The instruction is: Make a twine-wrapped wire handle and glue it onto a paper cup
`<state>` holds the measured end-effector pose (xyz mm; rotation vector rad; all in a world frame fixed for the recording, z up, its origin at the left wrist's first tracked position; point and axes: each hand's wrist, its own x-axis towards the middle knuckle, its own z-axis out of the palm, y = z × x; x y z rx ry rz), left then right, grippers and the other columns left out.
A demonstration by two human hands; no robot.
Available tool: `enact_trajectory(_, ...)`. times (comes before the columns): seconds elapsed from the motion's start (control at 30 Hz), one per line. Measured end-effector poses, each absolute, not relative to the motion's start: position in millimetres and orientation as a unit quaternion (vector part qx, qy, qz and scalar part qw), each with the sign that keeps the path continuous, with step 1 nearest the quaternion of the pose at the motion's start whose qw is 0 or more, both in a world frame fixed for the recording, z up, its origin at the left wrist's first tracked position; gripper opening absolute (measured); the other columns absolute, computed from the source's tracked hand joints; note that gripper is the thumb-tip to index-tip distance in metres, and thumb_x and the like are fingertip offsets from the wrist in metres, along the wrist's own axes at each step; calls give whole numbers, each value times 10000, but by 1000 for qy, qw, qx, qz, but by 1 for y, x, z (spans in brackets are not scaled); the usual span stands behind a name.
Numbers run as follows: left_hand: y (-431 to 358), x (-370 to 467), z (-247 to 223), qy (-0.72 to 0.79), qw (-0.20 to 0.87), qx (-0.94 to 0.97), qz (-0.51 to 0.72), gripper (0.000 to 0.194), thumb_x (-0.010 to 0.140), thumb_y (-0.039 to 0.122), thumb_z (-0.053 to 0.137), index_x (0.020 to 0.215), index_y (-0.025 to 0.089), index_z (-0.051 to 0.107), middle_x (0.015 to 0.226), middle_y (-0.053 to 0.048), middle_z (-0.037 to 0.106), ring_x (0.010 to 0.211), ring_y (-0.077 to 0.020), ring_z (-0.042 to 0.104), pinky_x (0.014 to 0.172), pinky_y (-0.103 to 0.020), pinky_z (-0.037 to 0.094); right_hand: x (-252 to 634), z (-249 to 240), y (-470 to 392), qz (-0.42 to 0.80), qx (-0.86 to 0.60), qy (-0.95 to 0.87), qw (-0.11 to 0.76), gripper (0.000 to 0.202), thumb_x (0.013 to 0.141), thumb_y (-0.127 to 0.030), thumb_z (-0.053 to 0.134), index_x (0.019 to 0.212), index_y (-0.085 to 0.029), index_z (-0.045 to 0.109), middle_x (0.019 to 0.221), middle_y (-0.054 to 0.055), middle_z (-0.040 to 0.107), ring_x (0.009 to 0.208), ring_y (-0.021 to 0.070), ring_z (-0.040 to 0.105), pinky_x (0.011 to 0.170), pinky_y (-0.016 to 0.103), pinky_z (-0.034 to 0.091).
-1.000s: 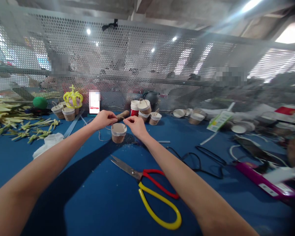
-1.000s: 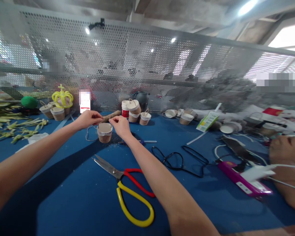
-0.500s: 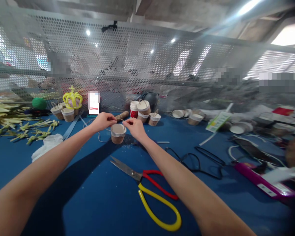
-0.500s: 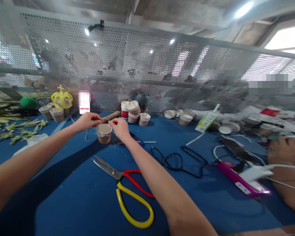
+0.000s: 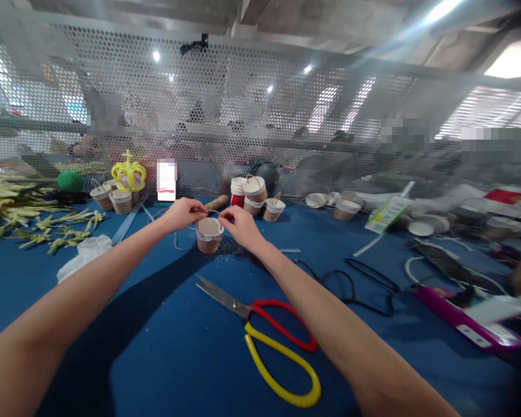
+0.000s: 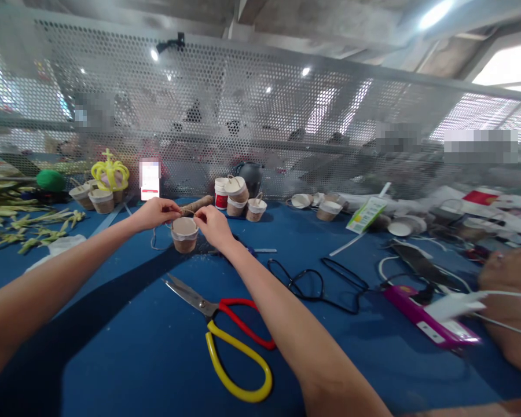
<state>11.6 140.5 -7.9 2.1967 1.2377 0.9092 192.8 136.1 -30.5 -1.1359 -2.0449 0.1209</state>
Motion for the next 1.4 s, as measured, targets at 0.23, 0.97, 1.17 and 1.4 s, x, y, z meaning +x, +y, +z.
enact_trajectory(0.23,143,7,-13,440,226,802,334,155,702,204,516,768,109,618,606,-18,589,541,-100,507,516,-217,390,192,-30,134,33,-440,-813,379,52,728,-150,525,708,-138,571,714,33,548,659,133,505,615,239,387)
enact_trajectory(0.97,47,-1,-11,266,498,751,343,531,622,260,688,1062,139,416,949,-65,557,895,-195,532,792,-344,414,197,40,40,99,-393,-831,382,222,760,-348,538,803,-135,586,780,45,602,687,127,538,592,235,420)
enact_trajectory(1.17,2,1,-3,202,557,755,282,621,635,210,678,1163,176,352,1084,-86,512,980,-209,508,821,-337,417,189,75,-18,152,-395,-868,260,229,763,-362,539,770,-144,607,575,-17,554,498,78,482,455,196,344)
enact_trajectory(1.4,-7,3,-3,218,561,741,298,588,636,195,675,1131,197,358,994,-51,522,891,-178,529,709,-267,449,190,72,-29,70,-383,-889,241,220,829,-276,463,733,-162,624,585,-21,577,509,75,482,492,202,330)
